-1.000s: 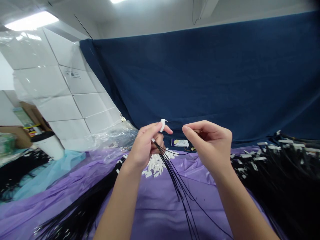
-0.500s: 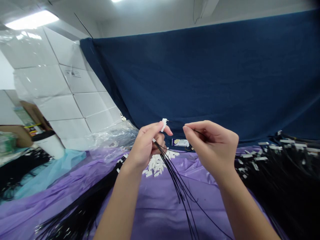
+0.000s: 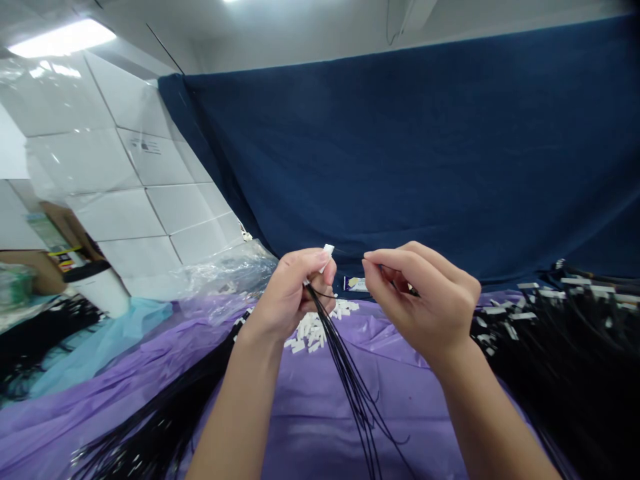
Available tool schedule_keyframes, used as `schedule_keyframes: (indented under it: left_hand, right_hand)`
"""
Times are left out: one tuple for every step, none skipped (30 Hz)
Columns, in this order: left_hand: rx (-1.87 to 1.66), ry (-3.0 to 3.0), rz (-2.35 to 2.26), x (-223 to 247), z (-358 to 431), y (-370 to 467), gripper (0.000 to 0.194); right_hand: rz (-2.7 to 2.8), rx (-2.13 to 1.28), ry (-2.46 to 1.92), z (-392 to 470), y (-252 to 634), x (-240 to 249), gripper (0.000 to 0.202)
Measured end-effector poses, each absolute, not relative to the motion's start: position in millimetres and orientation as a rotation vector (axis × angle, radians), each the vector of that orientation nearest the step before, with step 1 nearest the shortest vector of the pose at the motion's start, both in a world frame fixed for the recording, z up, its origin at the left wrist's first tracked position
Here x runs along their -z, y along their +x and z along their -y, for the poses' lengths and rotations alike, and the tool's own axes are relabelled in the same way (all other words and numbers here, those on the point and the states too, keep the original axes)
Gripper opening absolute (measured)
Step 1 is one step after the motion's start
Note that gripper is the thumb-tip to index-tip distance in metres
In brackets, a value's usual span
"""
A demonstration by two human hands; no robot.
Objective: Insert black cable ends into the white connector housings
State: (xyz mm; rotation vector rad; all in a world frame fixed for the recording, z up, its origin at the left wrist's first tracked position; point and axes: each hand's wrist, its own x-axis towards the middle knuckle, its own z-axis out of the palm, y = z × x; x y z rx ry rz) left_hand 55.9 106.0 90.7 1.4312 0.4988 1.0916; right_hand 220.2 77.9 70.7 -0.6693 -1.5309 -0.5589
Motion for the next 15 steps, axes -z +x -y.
schedule_keyframes:
  left_hand:
    - [-1.084,1.437,-0.494,-90.9,-105.9,55.7,0.03]
    - [-1.081,1.443,-0.494,-91.1,-105.8,55.5,0.03]
    - [-1.08,1.449,-0.497,-91.2,-105.8,55.4,0.029]
    - [-1.082,1.453,-0.503,-91.3,-105.9,55.3,0.029]
    - [-1.083,1.455,-0.51,-91.4,-106.0,55.3,0.029]
    - [-1.085,1.454,-0.515,-91.4,-106.1,55.3,0.029]
    - [-1.088,1.452,-0.517,-91.5,-106.2,55.4,0.029]
    - [-1.089,1.449,-0.517,-91.4,-106.3,55.5,0.029]
    - [-1.09,1.447,-0.517,-91.4,-106.3,55.6,0.03]
    - [-1.09,1.447,-0.518,-91.2,-106.4,55.6,0.031]
    - [-1.091,1.449,-0.52,-91.1,-106.6,55.6,0.031]
    - [-1.092,1.452,-0.523,-90.8,-106.8,55.6,0.031]
    - [-1.093,1.456,-0.529,-90.6,-107.0,55.7,0.031]
    - [-1.094,1.46,-0.535,-90.3,-107.1,55.8,0.031]
    - [-1.094,1.464,-0.541,-90.0,-107.2,56.0,0.03]
  right_hand:
    - [1.531,0.552,-0.671,-77.8,220.2,-70.5,0.012]
    - [1.53,0.547,-0.672,-77.7,220.1,-70.3,0.012]
    - [1.531,0.544,-0.672,-77.7,219.9,-70.2,0.012]
    - [1.533,0.543,-0.673,-77.7,219.6,-70.1,0.013]
    - [1.537,0.542,-0.674,-77.8,219.3,-70.0,0.013]
    - [1.538,0.538,-0.673,-77.9,218.9,-69.8,0.013]
    - [1.541,0.534,-0.67,-78.0,218.5,-69.7,0.013]
    - [1.542,0.528,-0.666,-78.0,218.0,-69.6,0.013]
    - [1.542,0.52,-0.663,-78.0,217.5,-69.5,0.013]
    - [1.541,0.513,-0.661,-77.9,216.9,-69.5,0.013]
    - [1.542,0.508,-0.659,-77.8,216.2,-69.5,0.013]
    - [1.54,0.507,-0.658,-77.7,215.3,-69.5,0.013]
    - [1.542,0.511,-0.66,-77.6,214.3,-69.4,0.013]
    - [1.543,0.521,-0.666,-77.6,213.1,-69.1,0.012]
    - [1.541,0.531,-0.673,-77.8,211.7,-68.6,0.012]
